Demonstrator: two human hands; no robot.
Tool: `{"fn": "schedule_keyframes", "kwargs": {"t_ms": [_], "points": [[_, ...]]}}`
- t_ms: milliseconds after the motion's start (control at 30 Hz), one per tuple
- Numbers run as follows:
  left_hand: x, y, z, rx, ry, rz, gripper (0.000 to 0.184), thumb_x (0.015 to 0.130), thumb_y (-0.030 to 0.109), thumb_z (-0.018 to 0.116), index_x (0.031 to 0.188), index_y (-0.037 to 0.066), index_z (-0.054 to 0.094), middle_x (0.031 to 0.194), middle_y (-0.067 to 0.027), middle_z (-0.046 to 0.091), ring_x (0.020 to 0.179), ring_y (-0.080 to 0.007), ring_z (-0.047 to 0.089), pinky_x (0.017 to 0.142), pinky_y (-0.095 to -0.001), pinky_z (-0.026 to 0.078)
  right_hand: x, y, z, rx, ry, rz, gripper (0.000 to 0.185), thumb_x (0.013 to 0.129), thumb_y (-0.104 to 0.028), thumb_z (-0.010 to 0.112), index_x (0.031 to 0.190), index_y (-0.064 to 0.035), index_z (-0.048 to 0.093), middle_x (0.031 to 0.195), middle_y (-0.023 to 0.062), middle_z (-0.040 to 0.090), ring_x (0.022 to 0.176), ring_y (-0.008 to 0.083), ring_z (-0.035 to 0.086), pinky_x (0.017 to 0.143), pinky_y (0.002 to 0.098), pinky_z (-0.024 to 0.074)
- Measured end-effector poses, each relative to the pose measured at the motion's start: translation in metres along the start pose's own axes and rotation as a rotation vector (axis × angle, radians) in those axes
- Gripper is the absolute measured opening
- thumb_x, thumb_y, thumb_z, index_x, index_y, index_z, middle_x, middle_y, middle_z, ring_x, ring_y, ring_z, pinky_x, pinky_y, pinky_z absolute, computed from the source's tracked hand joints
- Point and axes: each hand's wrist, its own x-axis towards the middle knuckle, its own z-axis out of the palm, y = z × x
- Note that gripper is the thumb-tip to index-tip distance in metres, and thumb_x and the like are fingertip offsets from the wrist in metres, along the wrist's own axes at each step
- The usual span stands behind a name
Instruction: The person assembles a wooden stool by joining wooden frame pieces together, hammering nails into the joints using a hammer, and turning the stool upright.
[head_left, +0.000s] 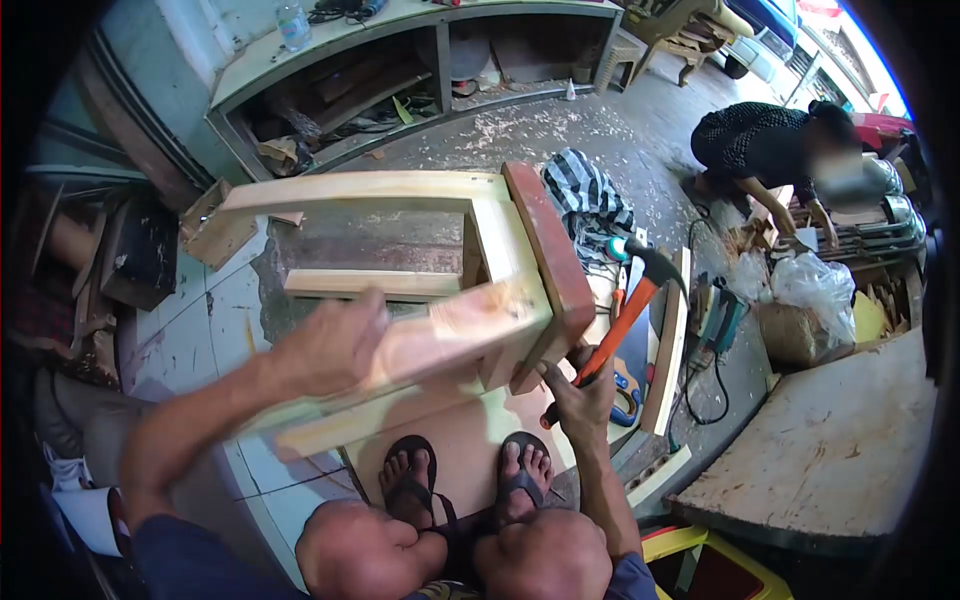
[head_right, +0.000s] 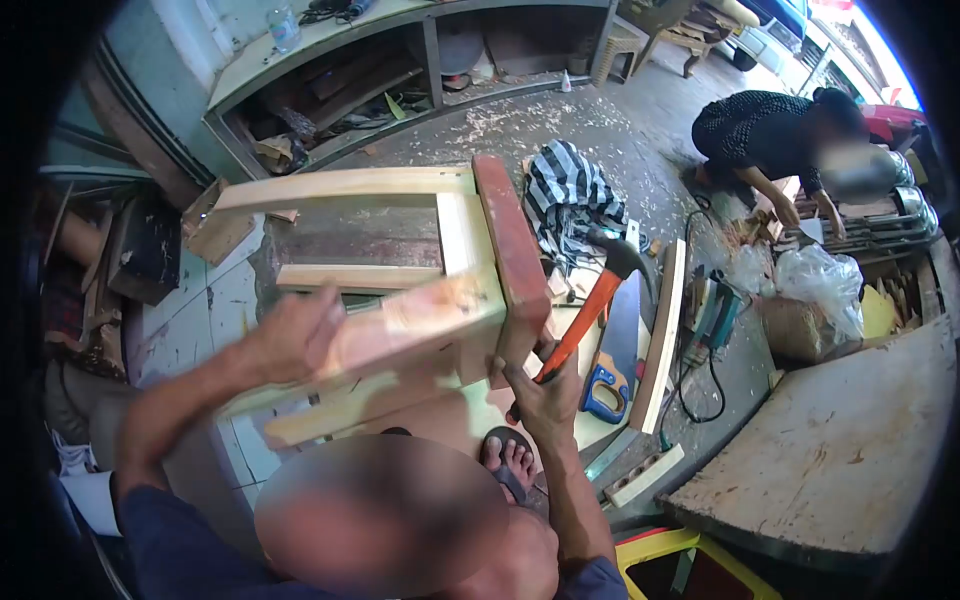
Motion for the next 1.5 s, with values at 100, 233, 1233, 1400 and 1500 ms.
{"fn": "schedule_keyframes", "kwargs": {"t_ms": [100, 233, 1233, 1400, 1500], "points": [[0.057, -0.010, -0.053, 0.188, -0.064, -0.047, 0.033, 0.104, 0.024, 0.036, 0.103, -0.007, 0.048, 0.082, -0.0331, 0.060, 0.079, -0.0497, 0.062, 0.075, -0.0584, 0.046, 0.024, 0.005, 0.011, 0.105, -0.017, -0.328, 0.037, 0.085, 0.003, 0.074, 0.093, -0.0024, 0.038, 0.123, 0.0281, 0.063, 0.076, 0.0207, 0.071, 0.057, 0.0257, 0.0581], [0.123, -0.038, -0.098, 0.368, -0.050, -0.024, 0.036, 0.104, 0.024, 0.033, 0.102, -0.007, 0.052, 0.098, -0.0316, 0.061, 0.094, -0.0468, 0.059, 0.089, -0.0537, 0.044, 0.065, -0.007, 0.006, 0.031, -0.065, -0.359, 0.028, 0.092, -0.004, 0.069, 0.094, -0.0030, 0.042, 0.119, 0.0265, 0.066, 0.112, 0.0243, 0.065, 0.088, 0.0321, 0.0542], [0.209, 0.154, -0.070, 1.283, -0.649, 0.307, 0.024, 0.082, 0.019, 0.062, 0.093, -0.003, 0.066, 0.088, -0.0237, 0.071, 0.086, -0.0369, 0.071, 0.080, -0.0450, 0.056, 0.063, 0.110, 0.011, 0.383, 0.103, 0.173, 0.032, 0.089, -0.028, 0.076, 0.091, -0.0088, 0.050, 0.080, -0.0005, 0.051, 0.072, 0.0099, 0.050, 0.064, 0.0257, 0.0436], [0.201, 0.153, -0.058, 1.347, -0.688, 0.351, 0.022, 0.083, 0.019, 0.062, 0.091, -0.002, 0.067, 0.086, -0.0219, 0.071, 0.083, -0.0352, 0.070, 0.078, -0.0443, 0.055, 0.032, 0.148, 0.110, 0.335, -0.191, 0.177, 0.026, 0.093, -0.023, 0.070, 0.101, -0.0053, 0.054, 0.083, 0.0002, 0.054, 0.070, 0.0097, 0.051, 0.060, 0.0257, 0.0431], [0.199, 0.142, -0.047, 1.357, -0.680, 0.410, 0.021, 0.083, 0.019, 0.062, 0.089, 0.000, 0.067, 0.085, -0.0208, 0.071, 0.081, -0.0342, 0.070, 0.076, -0.0439, 0.055, 0.016, 0.131, 0.139, 0.527, -0.318, 0.198, 0.027, 0.094, -0.022, 0.070, 0.104, -0.0024, 0.056, 0.087, 0.0015, 0.056, 0.070, 0.0100, 0.051, 0.060, 0.0259, 0.0433]]}}
